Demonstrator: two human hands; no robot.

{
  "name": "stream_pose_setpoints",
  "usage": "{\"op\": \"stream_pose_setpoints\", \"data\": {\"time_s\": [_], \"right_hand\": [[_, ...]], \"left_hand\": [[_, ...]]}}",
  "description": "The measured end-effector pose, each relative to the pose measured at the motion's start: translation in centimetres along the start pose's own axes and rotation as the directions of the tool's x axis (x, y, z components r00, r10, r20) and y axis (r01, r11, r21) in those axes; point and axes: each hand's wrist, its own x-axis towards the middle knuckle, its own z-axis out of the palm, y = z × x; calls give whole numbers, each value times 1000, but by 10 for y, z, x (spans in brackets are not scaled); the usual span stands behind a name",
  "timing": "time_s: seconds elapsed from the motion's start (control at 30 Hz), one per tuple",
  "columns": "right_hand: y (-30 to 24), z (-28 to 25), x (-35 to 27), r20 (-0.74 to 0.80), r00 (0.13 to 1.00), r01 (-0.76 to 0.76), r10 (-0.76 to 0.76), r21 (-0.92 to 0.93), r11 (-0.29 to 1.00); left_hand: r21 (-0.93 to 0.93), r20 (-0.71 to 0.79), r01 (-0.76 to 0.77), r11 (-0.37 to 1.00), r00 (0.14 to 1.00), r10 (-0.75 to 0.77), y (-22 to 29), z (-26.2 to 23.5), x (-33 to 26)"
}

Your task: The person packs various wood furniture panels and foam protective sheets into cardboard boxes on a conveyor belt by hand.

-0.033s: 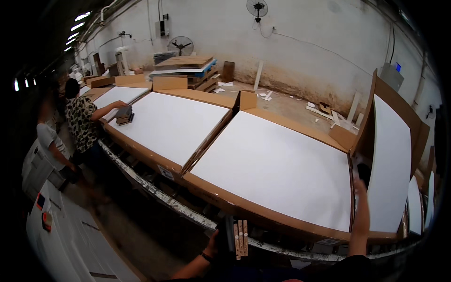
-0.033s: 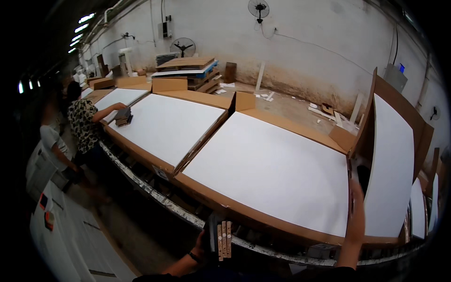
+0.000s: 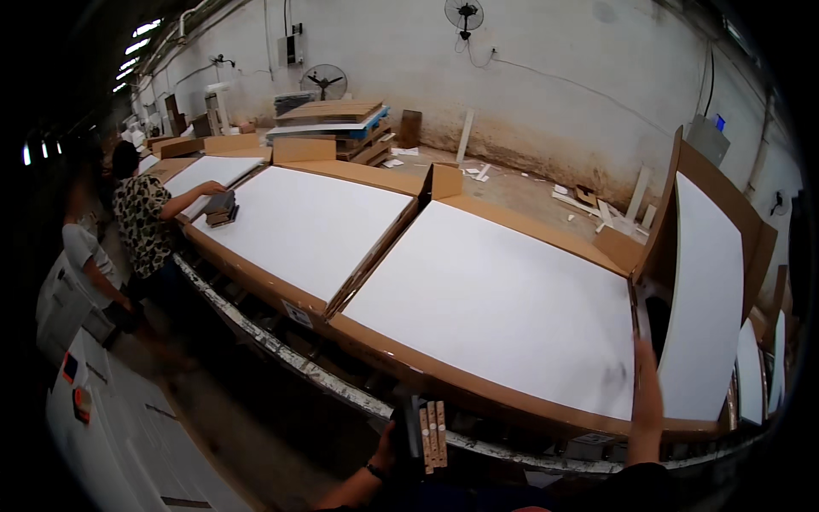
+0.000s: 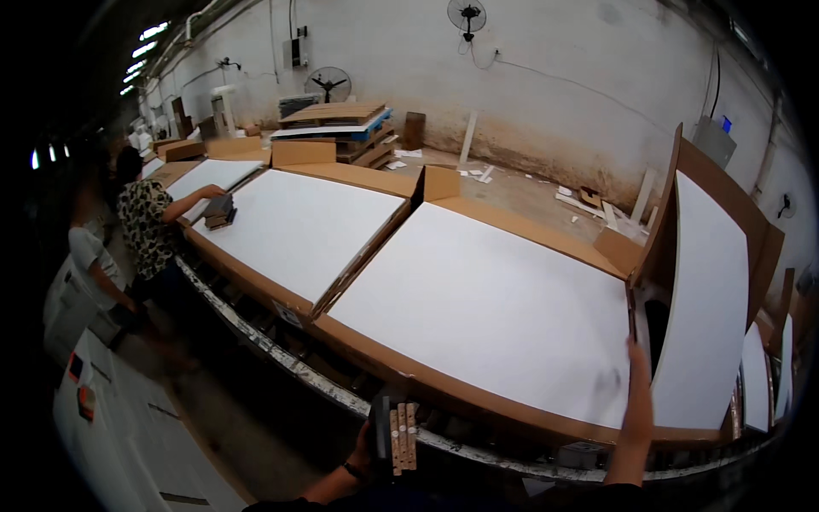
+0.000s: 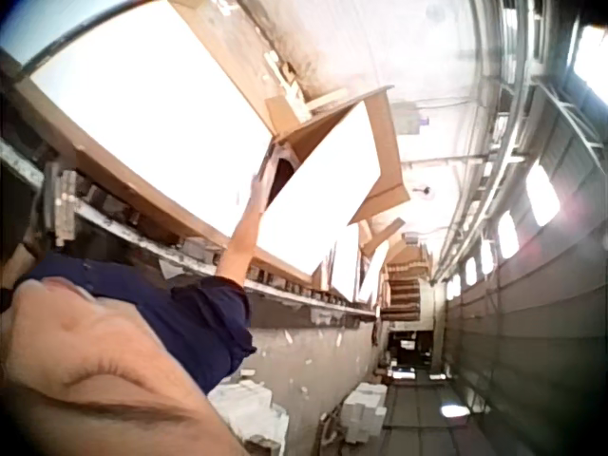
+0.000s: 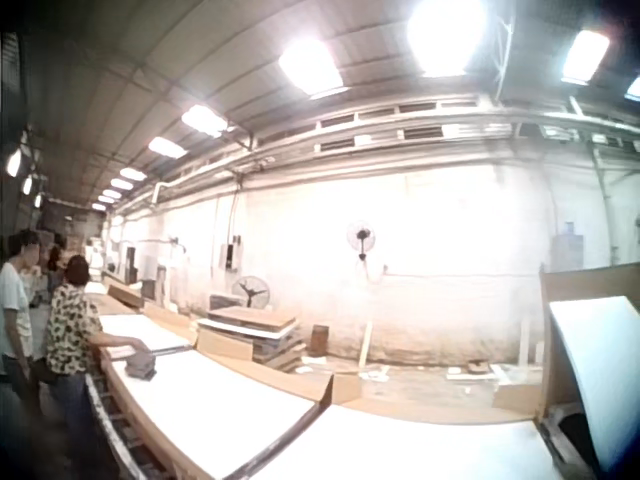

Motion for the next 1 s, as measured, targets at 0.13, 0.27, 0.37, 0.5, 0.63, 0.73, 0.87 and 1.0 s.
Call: {"op": "stream_pose_setpoints", "data": {"time_s": [0.13,0.27,0.37,0.5,0.63,0.73,0.87,1.0], "right_hand": [[19,95,-62,-307,947,-100,-92,-555,826],[38,69,-39,-469,880,-169,-80,-466,868],[31,46,-27,-182,980,-164,73,-553,817],[34,25,-5,-212,969,-187,129,-283,941],[51,33,-2,-163,986,-22,-28,-293,956],[67,9,27,-37,999,15,-11,99,995],[106,1,74,326,945,-245,35,634,733],[83,5,72,514,844,-199,-153,565,801]], "left_hand": [[48,-140,-261,964,954,266,-29,-24,-21],[-385,186,-203,900,938,291,-52,-33,-42],[-599,402,-38,799,849,342,-69,-26,-33],[-705,503,169,689,803,318,-98,-13,8],[-631,692,403,663,679,245,-142,2,55],[-577,723,439,688,667,181,-177,24,76],[-506,694,437,743,719,50,-204,50,95],[-475,660,401,784,751,16,-221,58,109]]}}
